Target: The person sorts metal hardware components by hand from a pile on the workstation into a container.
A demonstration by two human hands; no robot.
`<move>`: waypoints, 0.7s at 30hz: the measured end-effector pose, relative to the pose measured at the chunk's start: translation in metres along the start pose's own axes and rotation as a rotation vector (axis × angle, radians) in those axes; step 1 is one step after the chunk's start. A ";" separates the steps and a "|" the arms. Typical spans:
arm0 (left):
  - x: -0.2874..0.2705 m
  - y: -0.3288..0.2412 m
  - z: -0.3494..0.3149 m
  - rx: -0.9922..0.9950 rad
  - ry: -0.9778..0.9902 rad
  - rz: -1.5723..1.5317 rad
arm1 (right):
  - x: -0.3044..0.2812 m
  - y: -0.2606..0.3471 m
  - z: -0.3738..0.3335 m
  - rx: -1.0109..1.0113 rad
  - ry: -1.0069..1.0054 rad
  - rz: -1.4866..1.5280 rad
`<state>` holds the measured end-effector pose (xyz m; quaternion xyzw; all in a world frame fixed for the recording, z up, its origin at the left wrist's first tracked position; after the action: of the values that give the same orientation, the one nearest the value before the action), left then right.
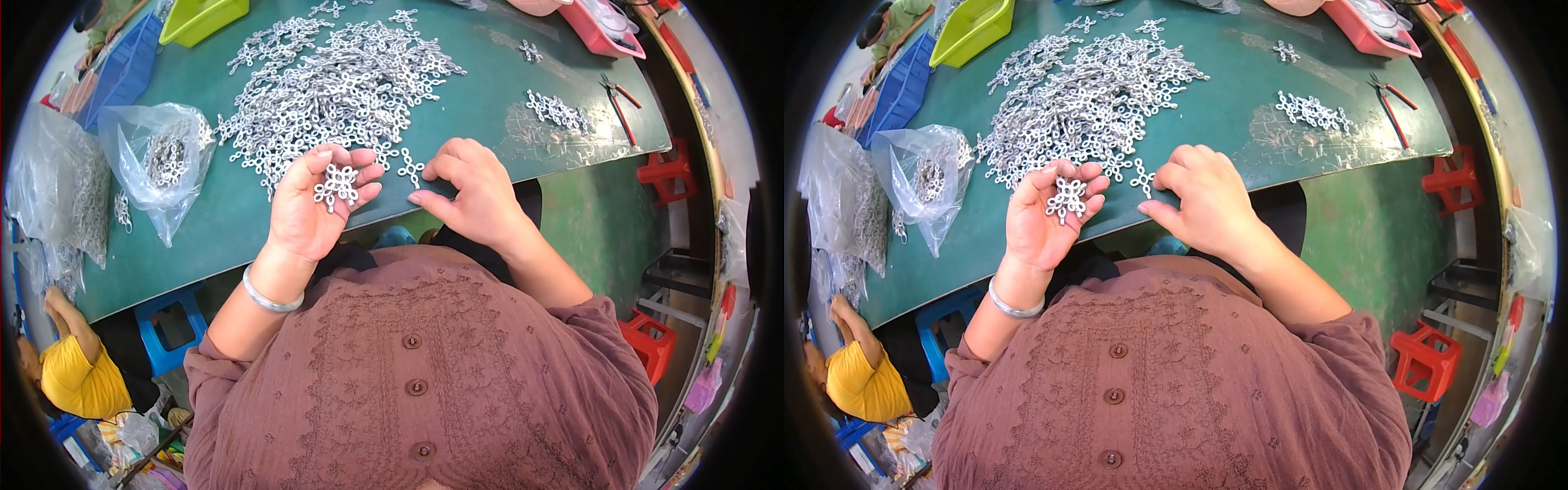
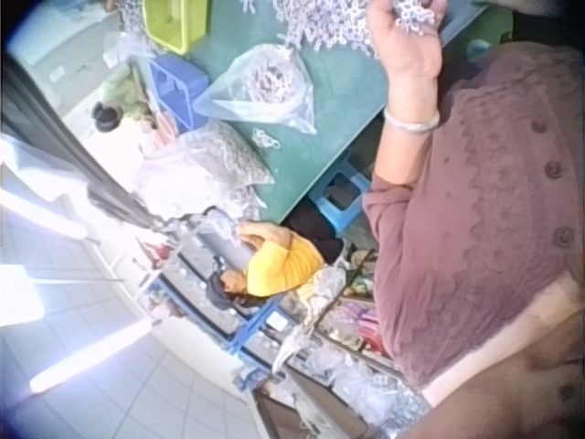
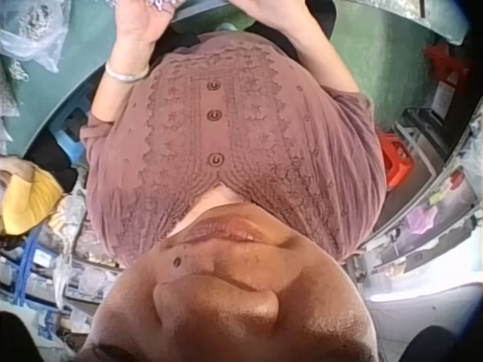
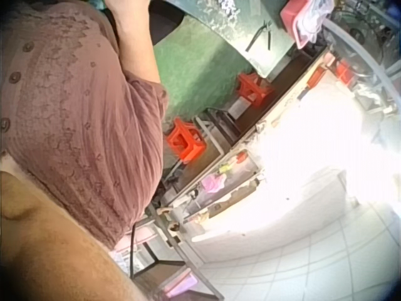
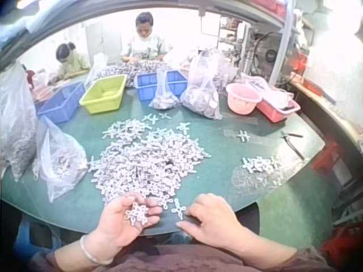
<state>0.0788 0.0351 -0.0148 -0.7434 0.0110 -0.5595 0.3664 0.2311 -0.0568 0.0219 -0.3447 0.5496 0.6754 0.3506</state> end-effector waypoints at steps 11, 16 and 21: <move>0.006 0.004 0.001 -0.103 -0.048 0.287 | -0.005 0.002 -0.004 -0.017 -0.242 -0.012; 0.012 0.005 0.002 -0.135 -0.073 0.367 | -0.014 0.010 -0.003 -0.103 -0.298 0.115; 0.015 0.005 0.003 -0.104 -0.032 0.422 | -0.014 0.012 -0.003 -0.135 -0.281 0.210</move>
<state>0.0889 0.0265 -0.0060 -0.7514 0.1896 -0.4570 0.4366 0.2285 -0.0625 0.0391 -0.2107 0.4815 0.7852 0.3275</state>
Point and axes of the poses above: each hand's wrist, its own z-axis towards the middle knuckle, its own x-axis out of the palm, y = z × x, the point moved 5 cm from there along z, towards the middle knuckle, and after that the axes turned 15 degrees about y, right-handed, at the moved point
